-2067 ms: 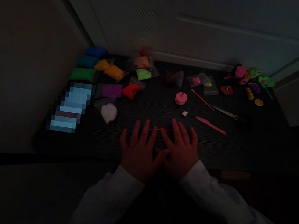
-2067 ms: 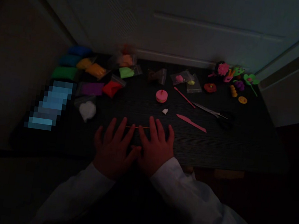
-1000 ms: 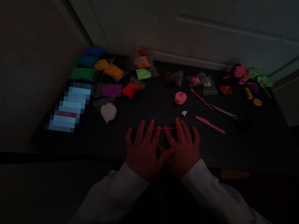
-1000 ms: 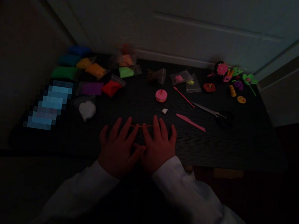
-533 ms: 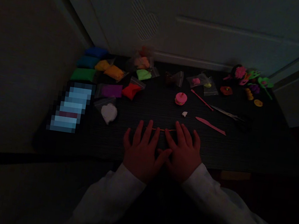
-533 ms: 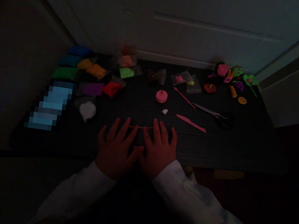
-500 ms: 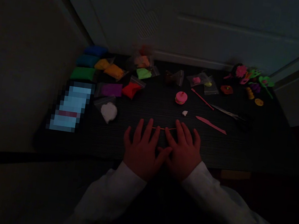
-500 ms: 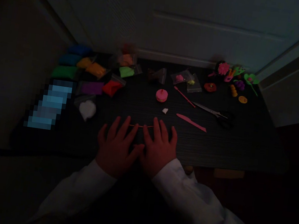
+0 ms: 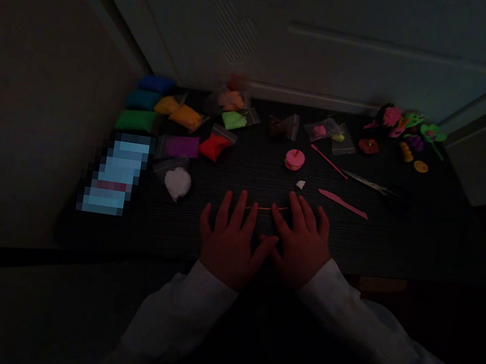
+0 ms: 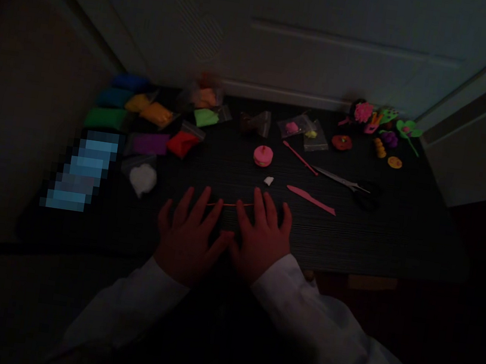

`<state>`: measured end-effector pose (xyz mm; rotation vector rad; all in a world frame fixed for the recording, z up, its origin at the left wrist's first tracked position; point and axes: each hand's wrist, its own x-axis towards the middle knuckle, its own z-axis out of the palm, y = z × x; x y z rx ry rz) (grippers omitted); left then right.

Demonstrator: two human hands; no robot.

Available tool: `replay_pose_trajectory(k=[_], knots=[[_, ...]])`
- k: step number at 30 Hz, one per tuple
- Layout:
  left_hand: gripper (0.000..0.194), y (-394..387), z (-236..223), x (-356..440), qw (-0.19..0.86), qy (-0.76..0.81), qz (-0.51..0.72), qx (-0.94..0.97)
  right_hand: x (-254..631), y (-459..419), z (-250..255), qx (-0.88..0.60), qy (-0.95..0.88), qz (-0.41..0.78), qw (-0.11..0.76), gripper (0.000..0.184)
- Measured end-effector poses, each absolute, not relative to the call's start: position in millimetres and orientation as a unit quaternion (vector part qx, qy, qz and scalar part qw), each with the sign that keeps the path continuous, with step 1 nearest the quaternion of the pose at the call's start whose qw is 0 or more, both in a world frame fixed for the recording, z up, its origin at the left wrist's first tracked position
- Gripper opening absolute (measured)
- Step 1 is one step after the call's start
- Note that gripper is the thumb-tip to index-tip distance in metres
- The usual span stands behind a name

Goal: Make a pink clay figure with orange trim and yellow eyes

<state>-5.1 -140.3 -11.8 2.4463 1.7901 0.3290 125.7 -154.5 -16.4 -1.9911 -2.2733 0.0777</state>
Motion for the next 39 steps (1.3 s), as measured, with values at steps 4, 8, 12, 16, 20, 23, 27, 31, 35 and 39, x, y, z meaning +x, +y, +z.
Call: replay_pose_trajectory(k=[4,8,12,16,20,23,27,31,35,39], knots=[[0.055,-140.0,-11.8,-4.8,0.042,0.585,0.108,0.803,125.9,-154.7,-16.6,-0.662,-0.747,0.021,0.060,0.053],[0.054,-139.9,-11.6,-5.0,0.043,0.588,0.104,0.801,126.8,-154.1,-16.2,-0.663,-0.746,0.020,0.061,0.053],[0.055,-139.4,-11.0,-5.2,0.043,0.584,0.104,0.804,127.6,-154.5,-16.3,-0.663,-0.746,0.019,0.060,0.053],[0.055,-139.5,-10.7,-6.0,0.045,0.587,0.102,0.802,128.1,-155.9,-15.6,-0.664,-0.745,0.021,0.061,0.053],[0.056,-139.5,-11.8,-7.3,0.042,0.580,0.104,0.807,129.2,-156.1,-15.0,-0.664,-0.745,0.020,0.059,0.053],[0.056,-139.4,-12.5,-8.5,0.035,0.576,0.109,0.809,130.3,-155.5,-15.2,-0.666,-0.744,0.016,0.057,0.054],[0.056,-140.1,-13.4,-10.0,0.041,0.582,0.100,0.806,130.5,-156.6,-15.5,-0.669,-0.741,0.021,0.049,0.054],[0.055,-140.2,-13.9,-10.9,0.027,0.577,0.111,0.808,129.7,-157.1,-15.3,-0.671,-0.739,0.013,0.051,0.054],[0.055,-140.5,-13.5,-11.2,0.029,0.582,0.106,0.806,130.2,-157.3,-15.7,-0.672,-0.739,0.009,0.047,0.055],[0.055,-139.9,-13.2,-11.3,0.024,0.580,0.110,0.807,131.4,-156.1,-15.8,-0.672,-0.739,0.001,0.051,0.055]])
